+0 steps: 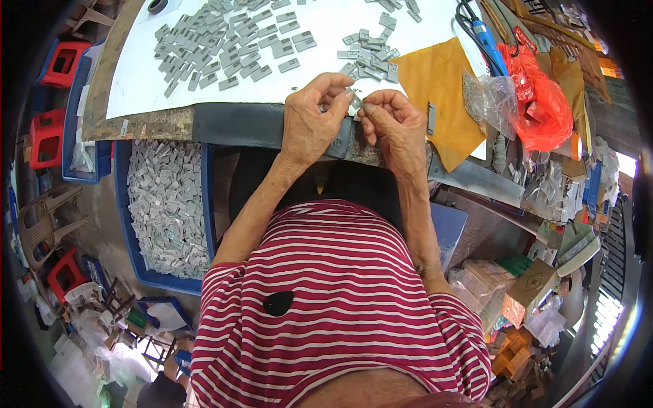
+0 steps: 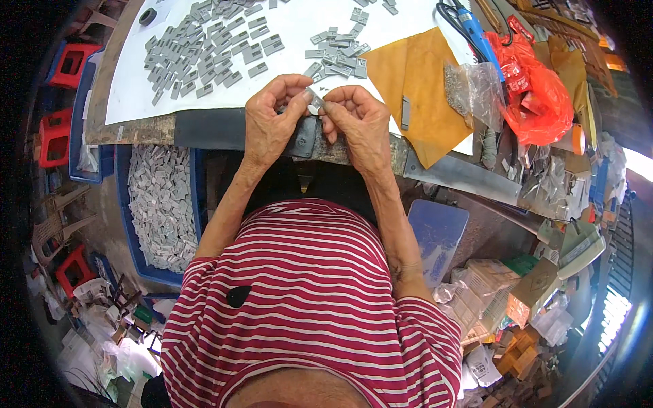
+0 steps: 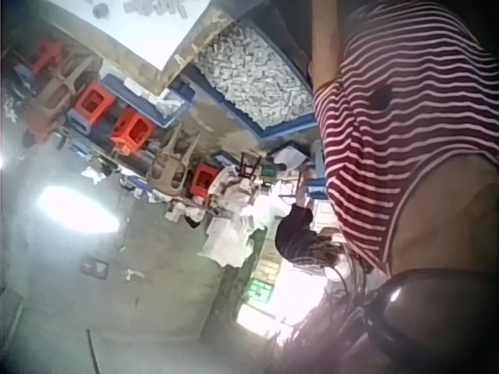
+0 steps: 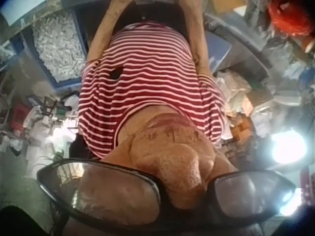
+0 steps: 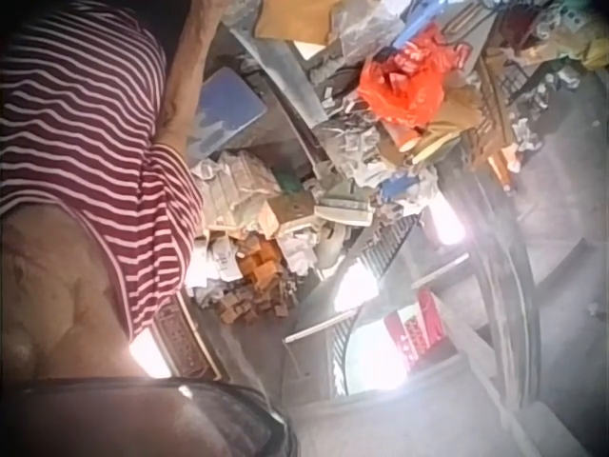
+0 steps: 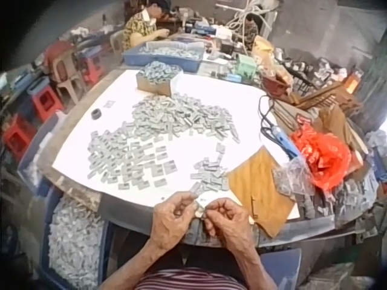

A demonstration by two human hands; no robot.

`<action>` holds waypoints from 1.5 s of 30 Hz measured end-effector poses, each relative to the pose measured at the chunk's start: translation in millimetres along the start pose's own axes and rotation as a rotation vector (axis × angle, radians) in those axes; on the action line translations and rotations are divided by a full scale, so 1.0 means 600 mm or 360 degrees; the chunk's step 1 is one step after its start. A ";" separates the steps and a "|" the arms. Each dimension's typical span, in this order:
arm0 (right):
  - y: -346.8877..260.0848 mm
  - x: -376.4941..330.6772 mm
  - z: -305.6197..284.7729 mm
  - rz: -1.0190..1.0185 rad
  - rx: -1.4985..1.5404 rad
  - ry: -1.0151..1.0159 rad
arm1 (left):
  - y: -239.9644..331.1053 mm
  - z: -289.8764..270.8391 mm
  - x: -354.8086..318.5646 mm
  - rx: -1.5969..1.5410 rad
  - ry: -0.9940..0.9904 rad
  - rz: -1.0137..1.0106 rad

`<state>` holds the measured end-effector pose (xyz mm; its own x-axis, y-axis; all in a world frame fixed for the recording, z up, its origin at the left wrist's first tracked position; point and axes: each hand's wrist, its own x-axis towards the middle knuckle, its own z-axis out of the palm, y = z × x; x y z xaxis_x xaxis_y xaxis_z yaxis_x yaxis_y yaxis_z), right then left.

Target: Assembling or inspecting small grey metal hardware components on a workbench.

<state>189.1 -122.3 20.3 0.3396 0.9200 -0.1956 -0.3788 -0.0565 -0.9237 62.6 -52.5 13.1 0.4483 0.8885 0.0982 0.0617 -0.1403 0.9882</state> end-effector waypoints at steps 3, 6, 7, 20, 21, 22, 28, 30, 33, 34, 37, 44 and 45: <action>0.000 -0.003 0.001 -0.0088 -0.0106 0.0016 | -0.002 0.001 0.000 0.0056 0.0017 -0.0005; -0.005 -0.005 -0.002 0.0035 0.0208 -0.0011 | -0.003 0.001 -0.001 0.0038 0.0017 -0.0008; -0.006 -0.005 -0.005 0.0034 0.0208 -0.0008 | -0.003 0.002 -0.001 0.0037 0.0013 -0.0009; -0.005 -0.011 0.005 -0.0277 -0.0269 0.0414 | -0.003 0.006 -0.001 -0.0025 0.0076 0.0038; -0.006 -0.012 0.007 -0.0305 -0.0347 0.0438 | -0.003 0.006 -0.001 -0.0016 0.0074 0.0045; -0.007 -0.013 0.008 -0.0305 -0.0349 0.0439 | -0.003 0.006 -0.002 -0.0018 0.0074 0.0044; -0.005 -0.015 0.003 -0.0284 -0.0496 0.0411 | -0.002 0.005 -0.002 0.0009 0.0072 0.0035; -0.008 -0.016 0.006 -0.0261 -0.0587 0.0459 | -0.001 0.005 -0.002 -0.0011 0.0061 0.0018; -0.007 -0.018 0.005 -0.0334 -0.0803 0.0440 | -0.001 0.004 -0.002 0.0013 0.0059 0.0038; -0.004 -0.018 0.003 -0.0334 -0.0803 0.0439 | -0.002 0.004 -0.002 0.0014 0.0060 0.0038; 0.004 -0.016 -0.002 -0.0473 -0.0934 0.0440 | -0.003 0.004 -0.002 -0.0014 0.0053 0.0035; 0.004 -0.015 -0.003 -0.0518 -0.0929 0.0449 | -0.001 0.004 -0.002 -0.0006 0.0049 0.0039; 0.003 -0.016 -0.003 -0.0509 -0.0906 0.0437 | -0.001 0.004 -0.002 -0.0005 0.0051 0.0043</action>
<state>186.6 -131.7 20.2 0.5925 0.7984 0.1071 0.2591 -0.0630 -0.9638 63.8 -54.6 11.9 0.4208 0.8980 0.1288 0.0469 -0.1633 0.9855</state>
